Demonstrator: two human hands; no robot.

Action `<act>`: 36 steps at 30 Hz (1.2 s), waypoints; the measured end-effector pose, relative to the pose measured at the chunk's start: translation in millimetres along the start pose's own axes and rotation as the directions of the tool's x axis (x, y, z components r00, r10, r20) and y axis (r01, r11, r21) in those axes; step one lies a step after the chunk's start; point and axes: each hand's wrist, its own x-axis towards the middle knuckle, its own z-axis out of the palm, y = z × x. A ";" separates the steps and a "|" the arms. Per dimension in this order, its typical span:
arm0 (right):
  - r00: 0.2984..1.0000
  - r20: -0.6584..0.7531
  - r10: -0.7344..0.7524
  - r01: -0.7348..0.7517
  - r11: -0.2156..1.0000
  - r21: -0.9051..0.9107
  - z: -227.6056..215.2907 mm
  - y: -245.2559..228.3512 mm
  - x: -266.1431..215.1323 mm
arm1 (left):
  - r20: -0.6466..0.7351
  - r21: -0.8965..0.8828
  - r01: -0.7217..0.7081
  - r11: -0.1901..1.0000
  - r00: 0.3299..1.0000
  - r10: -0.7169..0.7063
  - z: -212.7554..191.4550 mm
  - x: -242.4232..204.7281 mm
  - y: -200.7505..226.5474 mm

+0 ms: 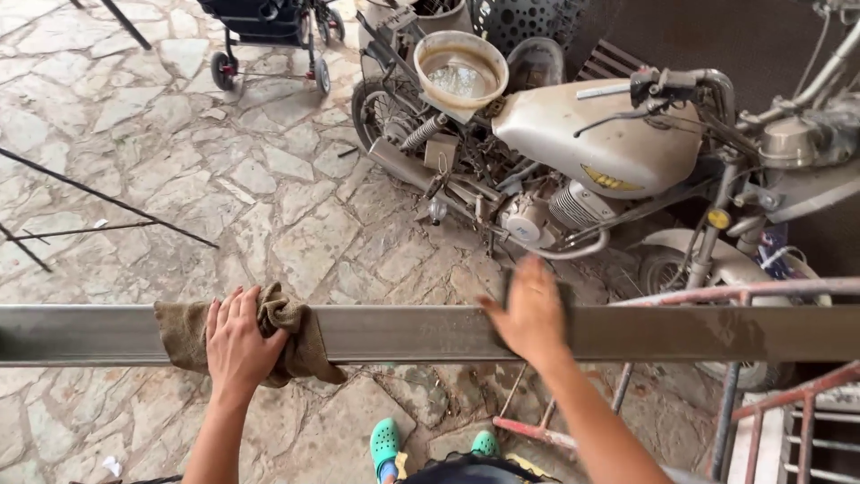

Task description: Sanding a long metal beam using a sanding block and wiping it with a cloth to prepare the surface.

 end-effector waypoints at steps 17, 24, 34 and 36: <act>0.945 0.315 -0.089 0.151 0.972 -0.178 -33.9 -91.5 -53.7 | -0.030 -0.008 -0.003 1.000 1.000 0.003 -5.2 -3.6 3.1; 0.979 0.091 0.183 -0.189 0.979 0.071 -15.3 -24.0 -7.8 | -0.029 0.011 0.008 1.000 1.000 -0.008 -4.5 -3.1 1.8; 0.972 -0.236 0.016 -0.062 0.981 -0.185 16.0 -42.0 -38.2 | -0.017 0.009 0.009 1.000 1.000 -0.008 -7.8 -4.5 2.3; 0.990 0.049 0.132 -0.136 0.984 0.112 -9.2 -60.4 -6.3 | -0.041 0.009 -0.021 1.000 0.999 0.021 -7.7 -5.1 0.8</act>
